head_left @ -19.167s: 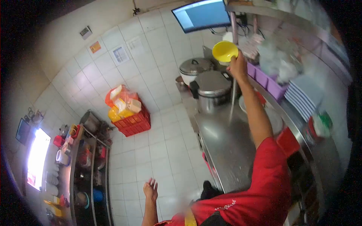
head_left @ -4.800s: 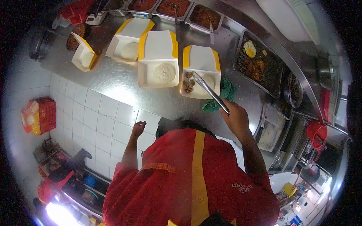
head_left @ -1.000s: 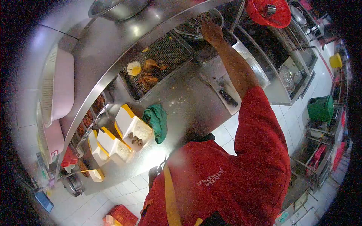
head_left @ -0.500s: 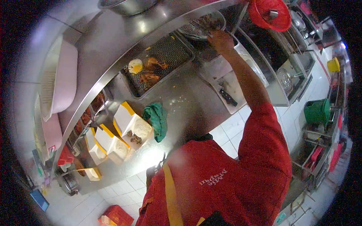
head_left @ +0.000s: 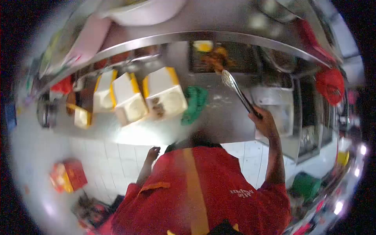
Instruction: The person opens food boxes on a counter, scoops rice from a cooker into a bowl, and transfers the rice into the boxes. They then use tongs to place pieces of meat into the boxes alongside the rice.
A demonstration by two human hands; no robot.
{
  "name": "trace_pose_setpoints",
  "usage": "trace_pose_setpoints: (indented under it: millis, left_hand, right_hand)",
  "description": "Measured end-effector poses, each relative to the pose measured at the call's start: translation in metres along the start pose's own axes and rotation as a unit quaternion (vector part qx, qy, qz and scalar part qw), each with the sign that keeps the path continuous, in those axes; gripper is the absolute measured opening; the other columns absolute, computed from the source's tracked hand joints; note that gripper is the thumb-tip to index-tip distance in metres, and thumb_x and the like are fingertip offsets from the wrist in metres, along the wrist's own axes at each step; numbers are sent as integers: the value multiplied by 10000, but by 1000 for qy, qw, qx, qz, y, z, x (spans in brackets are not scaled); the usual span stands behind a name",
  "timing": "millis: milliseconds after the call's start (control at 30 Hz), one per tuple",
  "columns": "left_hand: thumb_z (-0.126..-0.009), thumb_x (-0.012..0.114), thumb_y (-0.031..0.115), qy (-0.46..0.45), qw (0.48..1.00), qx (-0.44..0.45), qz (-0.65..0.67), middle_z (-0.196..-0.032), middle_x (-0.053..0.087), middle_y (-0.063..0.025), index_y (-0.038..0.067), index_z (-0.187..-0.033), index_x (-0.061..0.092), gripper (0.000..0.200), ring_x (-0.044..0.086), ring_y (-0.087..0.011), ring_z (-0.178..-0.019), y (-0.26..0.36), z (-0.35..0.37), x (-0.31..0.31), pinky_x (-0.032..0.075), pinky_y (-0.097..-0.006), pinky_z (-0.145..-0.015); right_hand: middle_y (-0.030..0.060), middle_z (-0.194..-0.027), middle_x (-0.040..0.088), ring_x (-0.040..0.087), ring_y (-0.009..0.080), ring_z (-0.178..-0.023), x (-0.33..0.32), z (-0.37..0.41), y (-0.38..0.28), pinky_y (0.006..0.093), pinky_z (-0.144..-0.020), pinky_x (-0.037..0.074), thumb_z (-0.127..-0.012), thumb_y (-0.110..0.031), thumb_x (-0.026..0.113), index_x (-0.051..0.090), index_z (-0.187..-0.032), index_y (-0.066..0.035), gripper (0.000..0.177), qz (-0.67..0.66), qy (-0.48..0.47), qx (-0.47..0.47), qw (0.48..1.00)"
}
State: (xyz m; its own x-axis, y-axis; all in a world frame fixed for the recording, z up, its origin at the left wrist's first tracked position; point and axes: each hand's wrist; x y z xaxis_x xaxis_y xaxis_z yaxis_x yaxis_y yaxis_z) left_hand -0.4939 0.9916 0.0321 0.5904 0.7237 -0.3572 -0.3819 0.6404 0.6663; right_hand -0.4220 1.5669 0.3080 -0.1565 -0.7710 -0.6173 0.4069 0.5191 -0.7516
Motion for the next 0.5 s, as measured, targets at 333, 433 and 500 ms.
trace_pose_setpoints:
  millis: [333,433,500]
  left_hand:
    - [-880,592,438,88,986,-110,86,-768,661,-97,16,-1008,650,446,589,-144,-655,-31,15,-9,487,-299,-612]
    - [-873,597,438,111,973,-160,127,-757,656,-96,17,-1006,652,445,578,-148,-631,-45,36,-4,484,-302,-593]
    - [-866,603,441,114,969,-149,160,-731,640,-82,24,-975,654,434,551,-138,-572,-63,51,1,463,-287,-526]
  right_hand:
    - [76,-933,672,590,145,-846,144,-29,-77,315,-784,466,-894,-304,624,595,-1196,-24,413,-63,-277,7,959]
    - [111,-932,676,604,168,-861,173,-36,-69,332,-795,471,-889,-322,626,587,-1202,-13,441,-43,-304,-8,952]
    - [-39,-649,494,438,44,-464,187,-38,-58,226,-407,361,-917,-241,606,568,-1252,-66,380,-12,-291,-30,956]
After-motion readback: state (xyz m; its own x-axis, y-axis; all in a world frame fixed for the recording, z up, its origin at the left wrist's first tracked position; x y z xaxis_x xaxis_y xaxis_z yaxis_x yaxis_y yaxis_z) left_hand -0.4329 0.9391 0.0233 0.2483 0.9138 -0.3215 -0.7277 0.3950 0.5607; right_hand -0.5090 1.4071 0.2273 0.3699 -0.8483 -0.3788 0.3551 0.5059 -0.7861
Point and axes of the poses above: each hand's wrist, its own z-axis away from the middle knuckle, its own x-axis out of the palm, y = z × x
